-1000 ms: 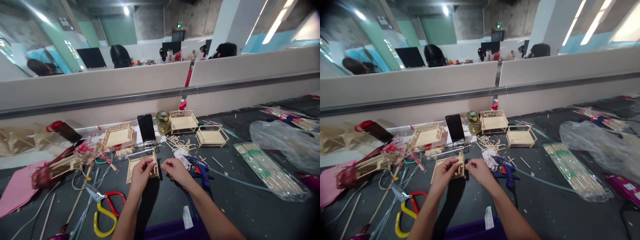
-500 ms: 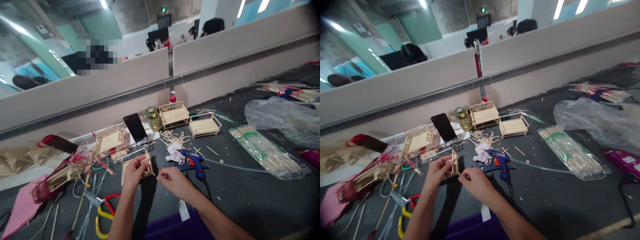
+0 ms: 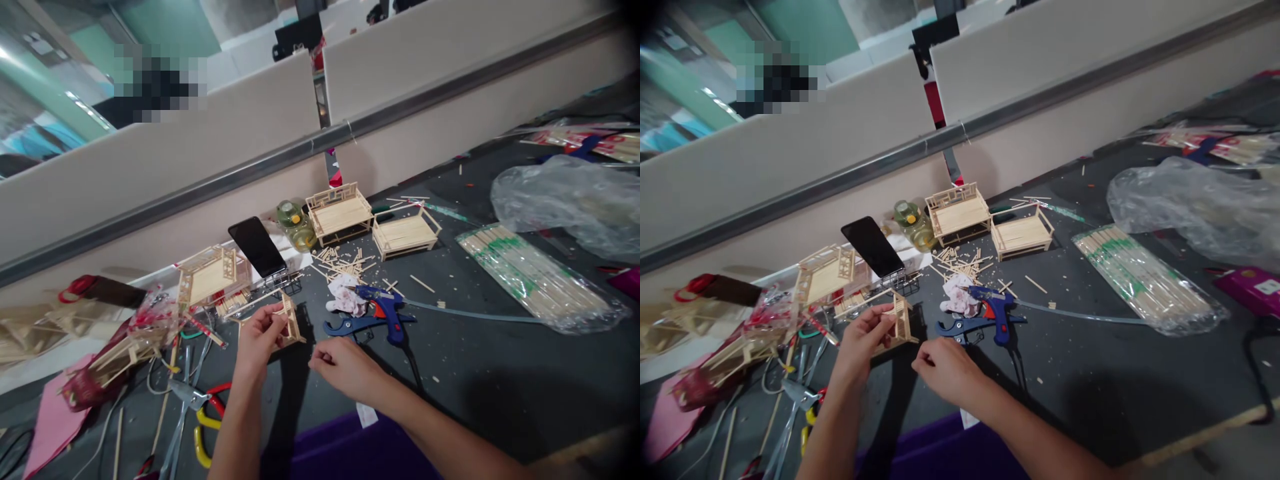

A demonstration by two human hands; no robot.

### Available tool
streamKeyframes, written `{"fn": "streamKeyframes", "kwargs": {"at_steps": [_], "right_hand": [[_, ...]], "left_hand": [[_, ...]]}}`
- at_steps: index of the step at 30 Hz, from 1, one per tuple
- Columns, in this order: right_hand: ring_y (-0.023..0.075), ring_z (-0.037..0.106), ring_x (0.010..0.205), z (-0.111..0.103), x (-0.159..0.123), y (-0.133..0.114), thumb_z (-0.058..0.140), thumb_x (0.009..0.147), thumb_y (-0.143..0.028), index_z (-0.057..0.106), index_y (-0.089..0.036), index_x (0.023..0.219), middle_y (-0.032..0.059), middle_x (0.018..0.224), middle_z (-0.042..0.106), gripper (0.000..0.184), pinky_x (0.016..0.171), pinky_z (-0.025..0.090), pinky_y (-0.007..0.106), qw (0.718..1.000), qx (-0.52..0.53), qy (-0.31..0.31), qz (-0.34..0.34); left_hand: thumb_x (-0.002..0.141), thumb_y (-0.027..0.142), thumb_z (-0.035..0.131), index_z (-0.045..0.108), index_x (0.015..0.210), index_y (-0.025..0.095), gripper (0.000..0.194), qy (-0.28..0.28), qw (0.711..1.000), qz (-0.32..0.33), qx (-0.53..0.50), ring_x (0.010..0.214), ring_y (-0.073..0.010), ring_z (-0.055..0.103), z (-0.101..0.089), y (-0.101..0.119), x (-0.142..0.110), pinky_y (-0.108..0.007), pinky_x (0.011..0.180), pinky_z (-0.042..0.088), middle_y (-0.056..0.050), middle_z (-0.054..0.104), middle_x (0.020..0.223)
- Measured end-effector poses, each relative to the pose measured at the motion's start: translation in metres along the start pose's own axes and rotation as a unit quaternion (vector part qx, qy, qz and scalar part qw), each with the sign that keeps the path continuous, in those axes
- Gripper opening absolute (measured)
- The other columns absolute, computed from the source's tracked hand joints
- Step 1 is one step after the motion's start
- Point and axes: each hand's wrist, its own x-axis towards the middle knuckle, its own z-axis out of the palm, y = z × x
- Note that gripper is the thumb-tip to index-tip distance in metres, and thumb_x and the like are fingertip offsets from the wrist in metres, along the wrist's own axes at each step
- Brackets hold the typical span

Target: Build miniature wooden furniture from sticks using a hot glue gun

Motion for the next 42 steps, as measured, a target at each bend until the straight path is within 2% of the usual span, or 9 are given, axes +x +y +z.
{"fn": "streamKeyframes", "kwargs": {"at_steps": [11,24,29,37,42], "right_hand": [[0.0118,0.052,0.056,0.0012,-0.0002,0.0002,0.058,0.080,-0.022,0.069,-0.019,0.069,-0.0005,0.059,0.062,0.016,0.052,0.028,0.022,1.000,-0.010,-0.004,-0.003],[0.0107,0.053,0.057,-0.0014,0.0002,-0.0043,0.056,0.082,-0.024,0.070,-0.018,0.072,-0.0006,0.061,0.062,0.017,0.053,0.028,0.021,0.999,-0.037,-0.014,0.002],[0.0117,0.056,0.061,-0.0005,0.0024,-0.0033,0.054,0.083,-0.023,0.070,-0.019,0.079,0.0000,0.066,0.066,0.017,0.055,0.031,0.021,0.999,-0.044,-0.010,-0.002],[0.0174,0.065,0.083,0.0041,0.0009,-0.0029,0.052,0.087,-0.022,0.067,-0.023,0.095,0.0017,0.086,0.071,0.017,0.070,0.038,0.025,0.992,-0.121,0.026,-0.025],[0.0181,0.064,0.085,0.0060,0.0077,-0.0067,0.051,0.089,-0.024,0.064,-0.023,0.094,0.0027,0.091,0.068,0.013,0.070,0.039,0.027,0.977,-0.200,0.055,-0.038]], "left_hand": [[0.072,0.035,0.072,0.059,0.102,0.015,0.039,-0.017,1.000,0.001,-0.015,0.050,-0.0085,0.051,-0.0024,-0.0043,0.0012,-0.018,0.046,0.043,0.005,0.058,0.059],[0.071,0.034,0.072,0.060,0.101,0.014,0.038,-0.012,1.000,0.007,-0.022,0.050,-0.0081,0.049,-0.0014,-0.0047,0.0011,-0.019,0.048,0.044,0.004,0.059,0.060],[0.072,0.034,0.071,0.061,0.101,0.013,0.037,-0.015,1.000,0.007,-0.015,0.049,-0.0080,0.048,-0.0021,-0.0054,0.0017,-0.020,0.048,0.044,0.003,0.059,0.061],[0.072,0.035,0.071,0.061,0.102,0.014,0.038,-0.008,1.000,0.009,-0.013,0.049,-0.0083,0.048,-0.0027,-0.0070,0.0017,-0.020,0.049,0.045,0.004,0.057,0.060],[0.071,0.035,0.072,0.062,0.102,0.014,0.039,-0.008,1.000,0.003,-0.021,0.050,-0.0082,0.049,-0.0022,-0.0076,0.0016,-0.020,0.050,0.045,0.004,0.059,0.063]]}}
